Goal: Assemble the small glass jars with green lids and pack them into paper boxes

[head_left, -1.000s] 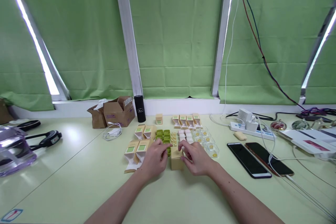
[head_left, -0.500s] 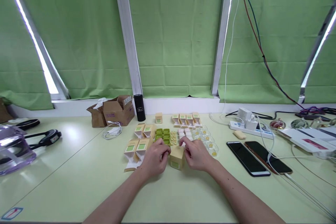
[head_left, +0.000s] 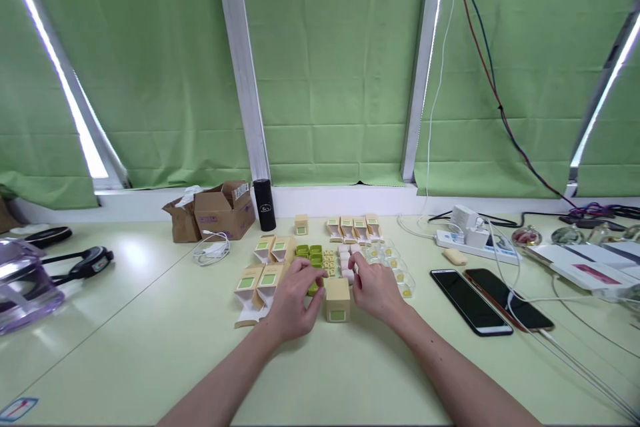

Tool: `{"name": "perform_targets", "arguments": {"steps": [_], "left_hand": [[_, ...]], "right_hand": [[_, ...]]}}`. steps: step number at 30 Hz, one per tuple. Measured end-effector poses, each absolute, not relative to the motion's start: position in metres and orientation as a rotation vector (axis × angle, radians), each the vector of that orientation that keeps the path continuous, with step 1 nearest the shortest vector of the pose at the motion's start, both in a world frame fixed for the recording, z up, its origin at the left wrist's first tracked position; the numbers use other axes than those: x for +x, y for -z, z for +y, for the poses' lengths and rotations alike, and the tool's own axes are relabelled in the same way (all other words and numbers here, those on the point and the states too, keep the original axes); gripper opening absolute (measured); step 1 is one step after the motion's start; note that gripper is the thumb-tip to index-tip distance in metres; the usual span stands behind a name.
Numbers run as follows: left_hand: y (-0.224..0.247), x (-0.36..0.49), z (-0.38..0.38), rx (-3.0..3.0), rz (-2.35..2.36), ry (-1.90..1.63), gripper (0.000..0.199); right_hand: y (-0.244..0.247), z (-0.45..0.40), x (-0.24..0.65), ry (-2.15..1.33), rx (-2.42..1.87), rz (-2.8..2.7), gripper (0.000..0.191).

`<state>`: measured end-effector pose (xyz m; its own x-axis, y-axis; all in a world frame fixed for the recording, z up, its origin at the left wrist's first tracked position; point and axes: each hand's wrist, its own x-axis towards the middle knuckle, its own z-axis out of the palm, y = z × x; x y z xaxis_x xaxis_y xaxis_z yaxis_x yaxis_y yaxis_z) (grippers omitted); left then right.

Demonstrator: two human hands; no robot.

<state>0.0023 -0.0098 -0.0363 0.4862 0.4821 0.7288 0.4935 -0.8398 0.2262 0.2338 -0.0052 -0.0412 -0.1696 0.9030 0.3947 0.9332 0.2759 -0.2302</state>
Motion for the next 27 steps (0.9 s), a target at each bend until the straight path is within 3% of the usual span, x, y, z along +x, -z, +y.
{"name": "perform_targets", "arguments": {"steps": [10, 22, 27], "left_hand": [[0.019, 0.017, -0.019, -2.812, -0.945, 0.857, 0.058], [-0.016, 0.037, -0.008, -2.868, -0.861, 0.508, 0.033], [-0.067, 0.024, 0.027, -2.793, -0.985, 0.554, 0.051]], "right_hand": [[0.049, -0.003, 0.233, 0.102, -1.663, -2.025, 0.034], [0.050, -0.004, 0.230, 0.078, -1.653, -2.030, 0.037], [0.049, -0.006, 0.229, 0.066, -1.659, -2.050, 0.041]]}}
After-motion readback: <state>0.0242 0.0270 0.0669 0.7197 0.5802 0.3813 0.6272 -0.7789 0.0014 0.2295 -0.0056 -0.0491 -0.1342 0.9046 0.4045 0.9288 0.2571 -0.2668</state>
